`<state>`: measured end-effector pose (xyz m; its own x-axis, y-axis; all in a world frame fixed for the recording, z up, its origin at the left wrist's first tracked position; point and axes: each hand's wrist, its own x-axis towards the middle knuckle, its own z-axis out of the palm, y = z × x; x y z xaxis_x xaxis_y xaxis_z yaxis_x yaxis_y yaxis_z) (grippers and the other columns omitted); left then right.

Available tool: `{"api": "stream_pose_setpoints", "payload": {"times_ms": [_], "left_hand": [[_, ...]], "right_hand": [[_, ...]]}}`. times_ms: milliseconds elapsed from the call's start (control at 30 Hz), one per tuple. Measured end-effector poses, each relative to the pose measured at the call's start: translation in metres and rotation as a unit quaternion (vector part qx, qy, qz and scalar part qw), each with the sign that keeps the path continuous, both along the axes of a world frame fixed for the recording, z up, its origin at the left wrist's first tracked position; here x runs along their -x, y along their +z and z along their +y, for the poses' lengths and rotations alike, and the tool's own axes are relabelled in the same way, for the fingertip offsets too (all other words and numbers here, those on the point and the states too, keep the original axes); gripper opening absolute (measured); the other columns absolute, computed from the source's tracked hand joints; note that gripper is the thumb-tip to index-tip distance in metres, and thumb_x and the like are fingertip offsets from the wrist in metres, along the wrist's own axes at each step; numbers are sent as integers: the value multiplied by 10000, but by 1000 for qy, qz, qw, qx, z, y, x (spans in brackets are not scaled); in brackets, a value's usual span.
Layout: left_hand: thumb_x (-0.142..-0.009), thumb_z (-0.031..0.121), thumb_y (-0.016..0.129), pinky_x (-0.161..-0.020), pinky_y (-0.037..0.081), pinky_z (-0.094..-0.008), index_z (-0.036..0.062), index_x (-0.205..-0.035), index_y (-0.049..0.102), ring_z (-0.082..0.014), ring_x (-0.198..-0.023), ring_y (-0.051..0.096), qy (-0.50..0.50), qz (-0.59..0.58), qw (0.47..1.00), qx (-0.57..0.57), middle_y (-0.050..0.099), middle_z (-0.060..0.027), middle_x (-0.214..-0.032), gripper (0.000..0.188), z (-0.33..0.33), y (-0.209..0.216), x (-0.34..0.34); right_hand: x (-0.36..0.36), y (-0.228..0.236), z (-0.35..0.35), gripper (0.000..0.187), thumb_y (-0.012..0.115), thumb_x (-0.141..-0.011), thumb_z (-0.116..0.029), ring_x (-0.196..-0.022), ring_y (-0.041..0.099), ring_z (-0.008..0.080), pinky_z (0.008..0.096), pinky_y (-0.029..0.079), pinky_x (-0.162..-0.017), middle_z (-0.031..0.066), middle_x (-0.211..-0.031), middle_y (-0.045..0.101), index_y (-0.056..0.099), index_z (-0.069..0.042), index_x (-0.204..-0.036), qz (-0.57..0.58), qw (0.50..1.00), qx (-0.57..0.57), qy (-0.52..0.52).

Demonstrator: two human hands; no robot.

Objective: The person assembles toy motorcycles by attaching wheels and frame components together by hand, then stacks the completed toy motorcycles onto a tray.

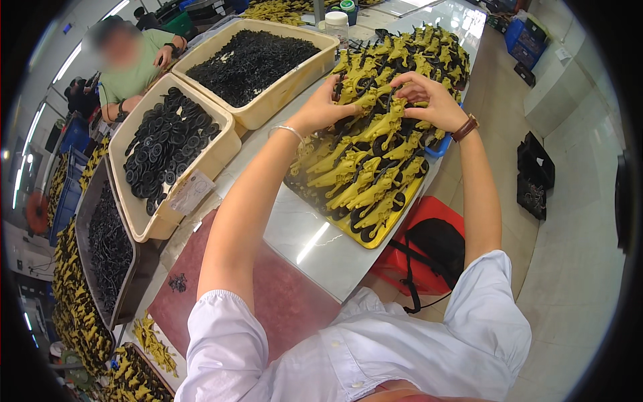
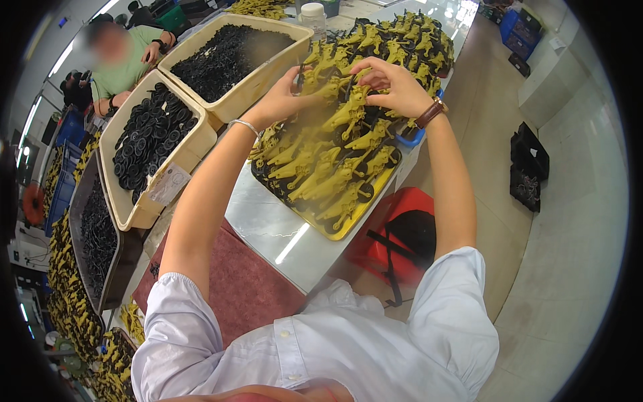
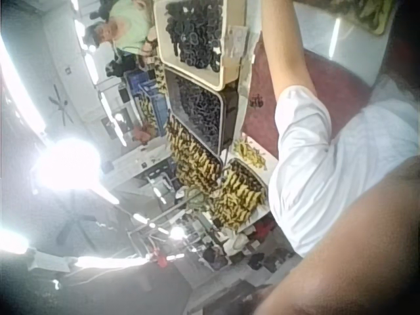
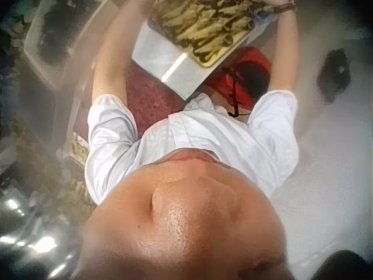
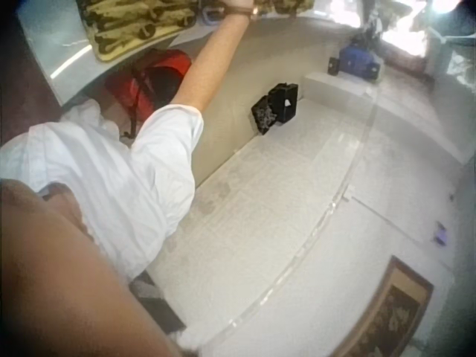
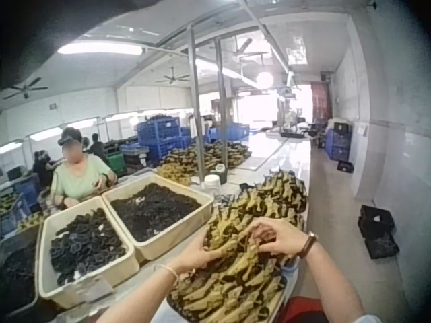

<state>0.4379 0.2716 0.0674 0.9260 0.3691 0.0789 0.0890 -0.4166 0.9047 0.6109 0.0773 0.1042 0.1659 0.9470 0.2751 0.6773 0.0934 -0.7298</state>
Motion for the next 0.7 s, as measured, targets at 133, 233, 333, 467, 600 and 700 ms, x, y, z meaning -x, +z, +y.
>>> {"api": "stream_pose_setpoints", "payload": {"times_ms": [133,233,333,467,600,700], "left_hand": [[-781,184,710,-651,492,-240,13,-1373,267,-144,-820,632,-25,-66,996,49,634,-154,-1021,759,6,-9,2],[-793,177,691,-799,475,-258,12,-1317,360,-156,-946,583,-1,-26,995,101,598,-116,-1078,642,-2,-1,7],[-841,222,651,-801,472,-253,20,-1289,413,-142,-933,586,-35,-13,990,133,601,-86,-1088,546,-3,3,9],[-892,274,597,-793,470,-246,36,-1264,457,-116,-914,586,72,-30,981,179,613,-44,-1059,463,-6,1,9],[-917,302,569,-664,442,-210,51,-1239,492,-52,-792,543,8,-7,991,134,618,-16,-1007,416,7,-11,6],[-912,300,579,-585,401,-195,41,-1200,525,-30,-716,504,27,-53,986,154,619,-12,-954,391,0,-9,3]], "right_hand": [[5,6,-2,489,664,-706,29,-972,605,148,298,478,-896,40,-969,628,534,-124,-1152,9,1000,-22,3],[1,-4,1,506,683,-698,14,-995,599,151,298,477,-902,45,-968,632,530,-125,-1160,-7,1000,16,21],[2,-8,5,541,705,-702,-14,-952,596,138,306,469,-913,35,-1003,602,511,-105,-1198,-31,998,48,37],[5,-9,6,549,676,-718,-39,-991,569,150,298,451,-912,37,-1027,581,494,-116,-1230,-41,997,66,30],[5,-11,7,526,645,-732,-71,-984,554,158,293,447,-893,41,-1060,560,491,-116,-1233,-1,998,59,18],[-7,-24,19,480,670,-774,-151,-960,544,149,293,458,-853,42,-1075,545,499,-114,-1222,44,999,-19,25]]}}
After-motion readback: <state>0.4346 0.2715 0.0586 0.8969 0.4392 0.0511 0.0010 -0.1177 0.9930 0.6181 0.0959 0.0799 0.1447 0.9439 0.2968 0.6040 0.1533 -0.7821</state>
